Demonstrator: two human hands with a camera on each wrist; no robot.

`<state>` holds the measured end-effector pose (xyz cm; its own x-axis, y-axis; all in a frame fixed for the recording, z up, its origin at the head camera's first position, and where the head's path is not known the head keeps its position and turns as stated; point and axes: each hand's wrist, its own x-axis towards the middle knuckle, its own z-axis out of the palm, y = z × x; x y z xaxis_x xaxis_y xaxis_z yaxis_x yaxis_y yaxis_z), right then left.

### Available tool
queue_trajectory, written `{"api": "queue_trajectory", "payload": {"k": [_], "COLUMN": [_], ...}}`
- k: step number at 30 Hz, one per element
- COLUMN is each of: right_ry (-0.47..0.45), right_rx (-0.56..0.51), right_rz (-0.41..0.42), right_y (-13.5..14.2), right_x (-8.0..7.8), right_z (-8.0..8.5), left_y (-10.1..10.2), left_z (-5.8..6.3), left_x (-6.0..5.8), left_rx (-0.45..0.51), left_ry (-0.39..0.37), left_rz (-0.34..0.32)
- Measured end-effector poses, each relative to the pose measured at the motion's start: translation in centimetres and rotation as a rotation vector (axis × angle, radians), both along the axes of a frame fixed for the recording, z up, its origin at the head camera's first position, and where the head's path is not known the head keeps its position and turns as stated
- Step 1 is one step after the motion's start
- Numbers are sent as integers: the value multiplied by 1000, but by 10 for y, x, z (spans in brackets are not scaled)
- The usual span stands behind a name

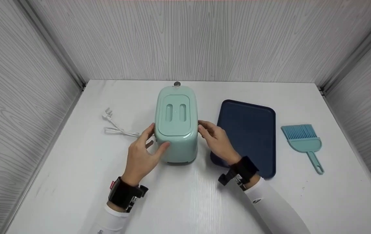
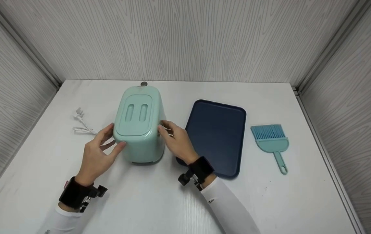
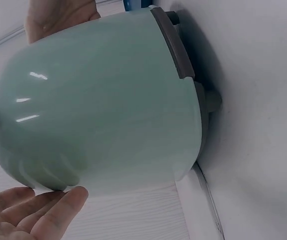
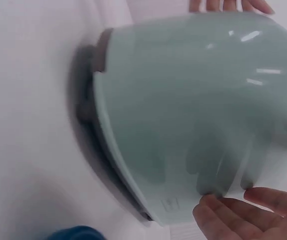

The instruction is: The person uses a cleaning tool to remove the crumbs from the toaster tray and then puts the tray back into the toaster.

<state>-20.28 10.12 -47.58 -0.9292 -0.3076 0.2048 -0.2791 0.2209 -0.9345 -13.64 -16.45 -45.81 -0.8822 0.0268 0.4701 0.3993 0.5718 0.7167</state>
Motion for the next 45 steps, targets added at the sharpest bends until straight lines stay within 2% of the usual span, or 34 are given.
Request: {"api": "queue_trajectory", "payload": {"k": [6,15,21,28,32,35,45], "right_ry": [-30,-159,-323,-618,-717,-751,-772], "right_rx": [7,-16,-88,-326,-386,-423,-499], "right_rz": [-9,-2,-51,-75,-56,-70,-213], "right_y": [1,-2,-8,-16,-23,-29,-39], "right_x": [24,53,63,68,71,73,80], "right_z": [-12,-32,-42,-43,-45,-46,-48], "left_y": [-2,-5,-5,-6,-6,-6,-5], "left_z": [6,9,12,11,11,11,8], "left_x": [-8,-13,-17,-16,-15,-15,-16], "left_rx": [-52,-54,-66,-61,-57,-44,-30], "left_ry": [20,-17,-45,-31,-31,-34,-6], "left_rz": [-66,-126,-145,-134,-132,-131,-129]}}
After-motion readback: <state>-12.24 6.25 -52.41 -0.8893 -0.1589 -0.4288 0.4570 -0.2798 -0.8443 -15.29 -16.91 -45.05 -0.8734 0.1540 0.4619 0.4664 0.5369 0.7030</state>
